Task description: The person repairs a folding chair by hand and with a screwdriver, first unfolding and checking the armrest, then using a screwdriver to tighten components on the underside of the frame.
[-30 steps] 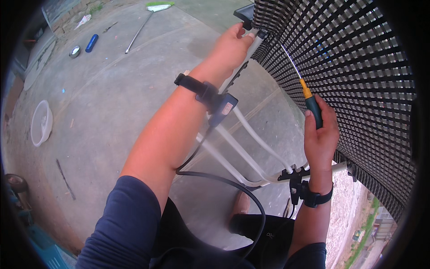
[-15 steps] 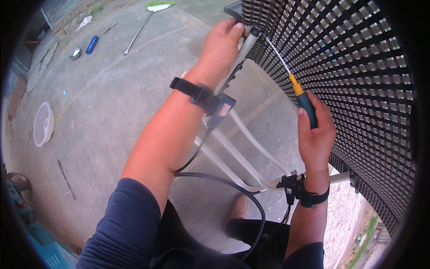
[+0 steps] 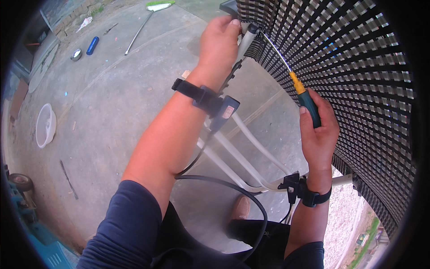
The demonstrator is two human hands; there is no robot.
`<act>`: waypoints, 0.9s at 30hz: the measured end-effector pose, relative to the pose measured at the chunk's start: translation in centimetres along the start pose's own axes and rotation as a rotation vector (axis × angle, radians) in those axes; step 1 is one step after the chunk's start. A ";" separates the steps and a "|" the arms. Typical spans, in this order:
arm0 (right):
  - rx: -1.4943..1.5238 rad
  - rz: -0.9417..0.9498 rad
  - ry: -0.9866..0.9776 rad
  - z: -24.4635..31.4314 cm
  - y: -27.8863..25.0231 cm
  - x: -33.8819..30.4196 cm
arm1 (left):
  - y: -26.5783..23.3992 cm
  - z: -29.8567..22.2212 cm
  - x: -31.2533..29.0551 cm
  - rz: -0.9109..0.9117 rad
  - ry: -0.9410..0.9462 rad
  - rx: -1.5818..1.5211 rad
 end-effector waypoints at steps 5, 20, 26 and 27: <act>0.018 -0.004 -0.016 0.1 0.0 0.2 | -0.1 -0.4 0.0 -0.036 -0.026 -0.045; 0.156 -0.012 0.228 -1.2 -0.9 0.8 | 0.9 -0.9 1.1 0.230 -0.437 -0.491; 0.141 -0.059 0.258 -2.1 -1.3 0.5 | 1.0 0.0 1.8 0.195 -0.412 -0.560; 0.117 -0.072 0.216 -1.8 -1.4 0.6 | 0.8 0.1 2.1 0.197 -0.389 -0.576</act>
Point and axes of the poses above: each hand's wrist, its own x-axis towards the middle knuckle, its own y-axis out of the palm, z = x × y, the point moved 6 cm from there along x, towards the middle knuckle, and after that the axes turned 6 degrees about x, right-handed, at the moved point
